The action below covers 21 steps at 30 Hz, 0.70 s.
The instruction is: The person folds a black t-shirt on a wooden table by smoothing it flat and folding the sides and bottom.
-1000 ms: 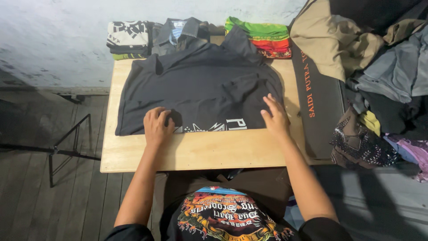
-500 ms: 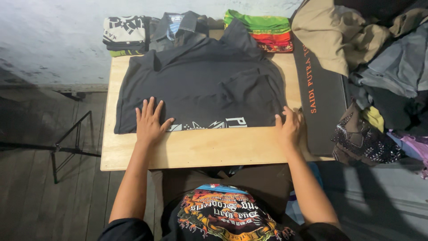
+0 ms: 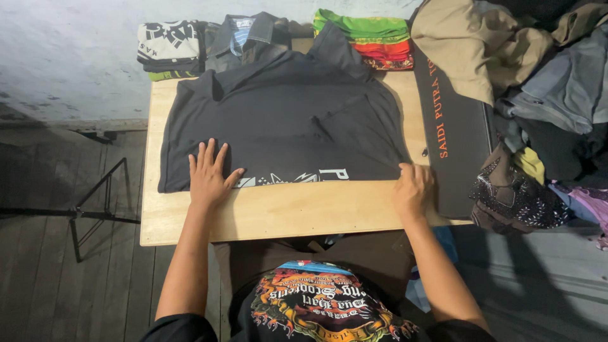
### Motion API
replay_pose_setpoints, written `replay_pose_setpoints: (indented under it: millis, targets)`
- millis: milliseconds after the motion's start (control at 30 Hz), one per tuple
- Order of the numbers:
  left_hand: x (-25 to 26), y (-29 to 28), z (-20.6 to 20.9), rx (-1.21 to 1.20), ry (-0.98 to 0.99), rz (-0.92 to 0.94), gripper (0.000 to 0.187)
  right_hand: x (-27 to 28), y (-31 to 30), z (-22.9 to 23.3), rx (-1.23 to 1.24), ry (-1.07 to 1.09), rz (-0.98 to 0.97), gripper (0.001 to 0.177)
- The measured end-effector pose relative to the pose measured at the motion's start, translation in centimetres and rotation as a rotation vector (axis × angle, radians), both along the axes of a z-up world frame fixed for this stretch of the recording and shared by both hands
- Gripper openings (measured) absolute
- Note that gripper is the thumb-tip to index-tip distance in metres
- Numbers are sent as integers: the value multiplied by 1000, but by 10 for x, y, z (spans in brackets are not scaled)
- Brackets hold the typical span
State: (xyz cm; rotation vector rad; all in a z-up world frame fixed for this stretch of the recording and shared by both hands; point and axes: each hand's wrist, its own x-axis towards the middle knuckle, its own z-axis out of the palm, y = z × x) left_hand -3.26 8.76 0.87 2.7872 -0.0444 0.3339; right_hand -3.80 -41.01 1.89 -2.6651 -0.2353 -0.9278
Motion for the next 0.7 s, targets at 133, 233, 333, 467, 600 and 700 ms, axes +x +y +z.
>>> replay_pose_setpoints:
  millis: [133,233,333,467,600,700]
  targets:
    - [-1,0,0,-4,-1,-5,81,4,-6,-1,-44,7,-26,20]
    - [-3,0,1,-5,14,-9,82,7,-11,-8,-129,148,-86,18]
    - [-5,3,4,18,15,16,85,14,-4,-1,-216,184,-113,18]
    - [-7,-3,3,31,-63,78,77,25,19,16,-155,159,38,24]
    - [4,-29,-4,-144,-15,-28,58,56,53,11,-105,213,273,35]
    - [7,-44,-5,-59,-34,-62,61,73,69,0,-103,288,328,52]
